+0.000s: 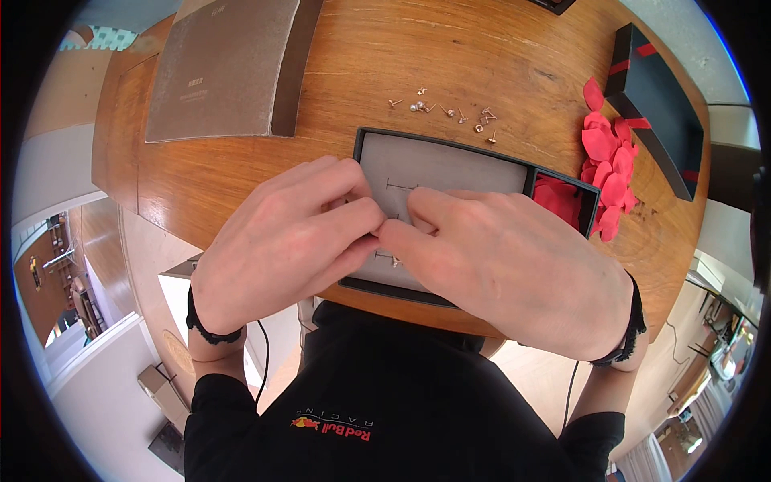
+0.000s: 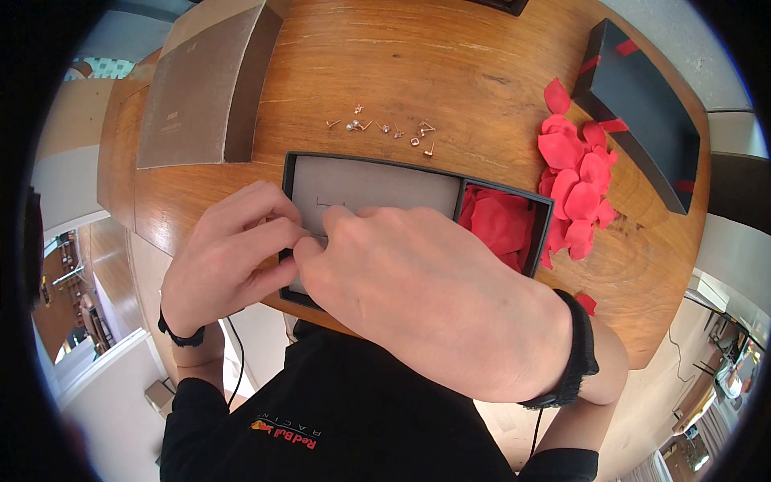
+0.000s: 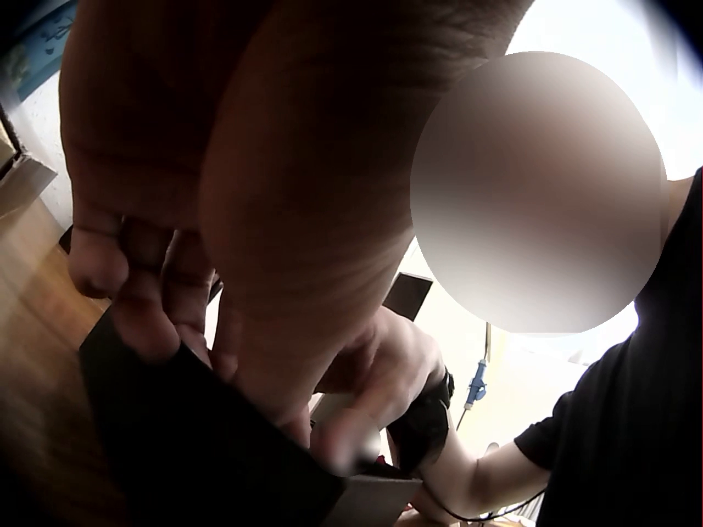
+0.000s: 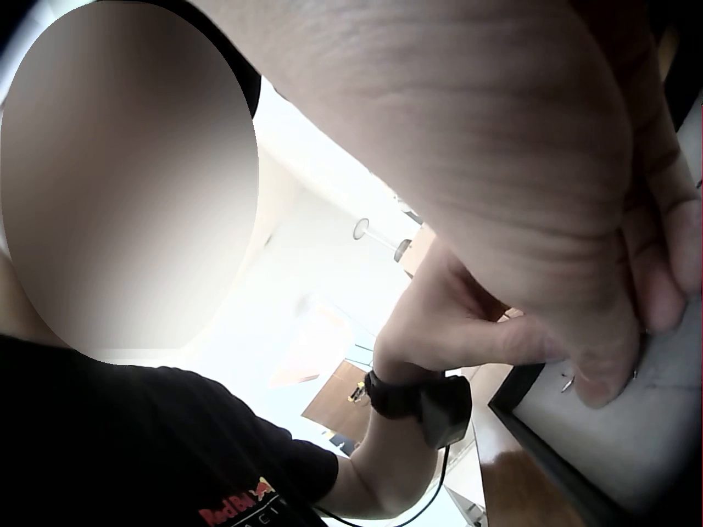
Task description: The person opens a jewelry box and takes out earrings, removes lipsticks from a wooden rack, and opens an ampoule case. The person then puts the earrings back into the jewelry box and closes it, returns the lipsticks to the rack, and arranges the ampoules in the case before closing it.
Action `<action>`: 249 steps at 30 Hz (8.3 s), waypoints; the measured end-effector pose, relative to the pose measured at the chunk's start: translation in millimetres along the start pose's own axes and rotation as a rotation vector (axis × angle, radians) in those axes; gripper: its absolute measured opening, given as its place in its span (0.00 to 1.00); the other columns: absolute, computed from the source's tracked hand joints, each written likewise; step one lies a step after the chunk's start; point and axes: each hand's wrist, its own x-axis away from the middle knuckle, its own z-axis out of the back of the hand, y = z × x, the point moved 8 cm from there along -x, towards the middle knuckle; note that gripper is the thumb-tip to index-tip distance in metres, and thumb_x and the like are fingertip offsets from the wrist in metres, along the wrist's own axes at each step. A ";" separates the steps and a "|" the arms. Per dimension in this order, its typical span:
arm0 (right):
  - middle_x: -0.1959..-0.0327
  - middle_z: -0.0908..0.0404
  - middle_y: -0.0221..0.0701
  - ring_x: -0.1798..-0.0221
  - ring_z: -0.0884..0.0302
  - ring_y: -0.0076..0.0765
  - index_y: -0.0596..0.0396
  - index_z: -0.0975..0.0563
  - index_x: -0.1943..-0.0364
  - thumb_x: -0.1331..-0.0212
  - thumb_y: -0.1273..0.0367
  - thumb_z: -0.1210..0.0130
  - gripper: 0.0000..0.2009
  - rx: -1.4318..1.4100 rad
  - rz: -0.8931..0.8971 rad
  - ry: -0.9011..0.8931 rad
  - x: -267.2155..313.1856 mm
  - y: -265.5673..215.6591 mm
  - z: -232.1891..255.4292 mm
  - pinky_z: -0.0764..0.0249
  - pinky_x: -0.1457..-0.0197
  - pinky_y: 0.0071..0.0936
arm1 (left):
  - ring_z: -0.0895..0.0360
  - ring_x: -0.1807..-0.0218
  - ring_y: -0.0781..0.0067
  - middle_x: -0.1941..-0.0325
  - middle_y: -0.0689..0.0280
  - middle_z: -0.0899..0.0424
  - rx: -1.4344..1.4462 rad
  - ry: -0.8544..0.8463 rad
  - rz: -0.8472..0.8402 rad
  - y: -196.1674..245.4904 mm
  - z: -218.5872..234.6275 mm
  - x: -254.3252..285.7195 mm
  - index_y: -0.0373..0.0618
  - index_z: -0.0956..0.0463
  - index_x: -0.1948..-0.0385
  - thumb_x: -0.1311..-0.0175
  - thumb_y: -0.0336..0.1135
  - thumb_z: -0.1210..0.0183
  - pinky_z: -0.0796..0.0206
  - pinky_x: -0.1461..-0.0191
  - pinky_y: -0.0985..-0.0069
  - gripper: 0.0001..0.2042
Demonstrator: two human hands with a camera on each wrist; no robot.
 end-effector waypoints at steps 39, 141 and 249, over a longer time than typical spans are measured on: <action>0.59 0.22 0.46 0.54 0.18 0.57 0.66 0.25 0.57 0.49 0.85 0.41 0.14 -0.054 -0.135 -0.093 3.7 12.8 6.5 0.20 0.54 0.44 | 0.26 0.64 0.60 0.66 0.66 0.18 -0.317 0.009 -0.138 26.9 11.2 -1.7 0.44 0.21 0.69 0.60 0.24 0.29 0.35 0.62 0.66 0.13; 0.52 0.18 0.45 0.47 0.18 0.57 0.62 0.17 0.48 0.37 0.82 0.46 0.15 -0.004 -0.311 0.277 13.4 84.8 53.0 0.21 0.43 0.46 | 0.13 0.52 0.73 0.54 0.61 0.10 0.638 0.009 0.281 -64.9 -6.9 -79.4 0.34 0.15 0.46 0.20 0.32 0.45 0.21 0.44 0.75 0.13; 0.55 0.23 0.37 0.65 0.17 0.31 0.56 0.28 0.33 0.50 0.79 0.23 0.37 -0.093 -1.131 0.495 236.2 51.2 -25.1 0.15 0.61 0.26 | 0.32 0.73 0.90 0.74 0.75 0.19 0.579 0.162 0.088 -51.7 6.5 -72.9 0.41 0.16 0.65 0.32 0.31 0.31 0.44 0.70 0.84 0.05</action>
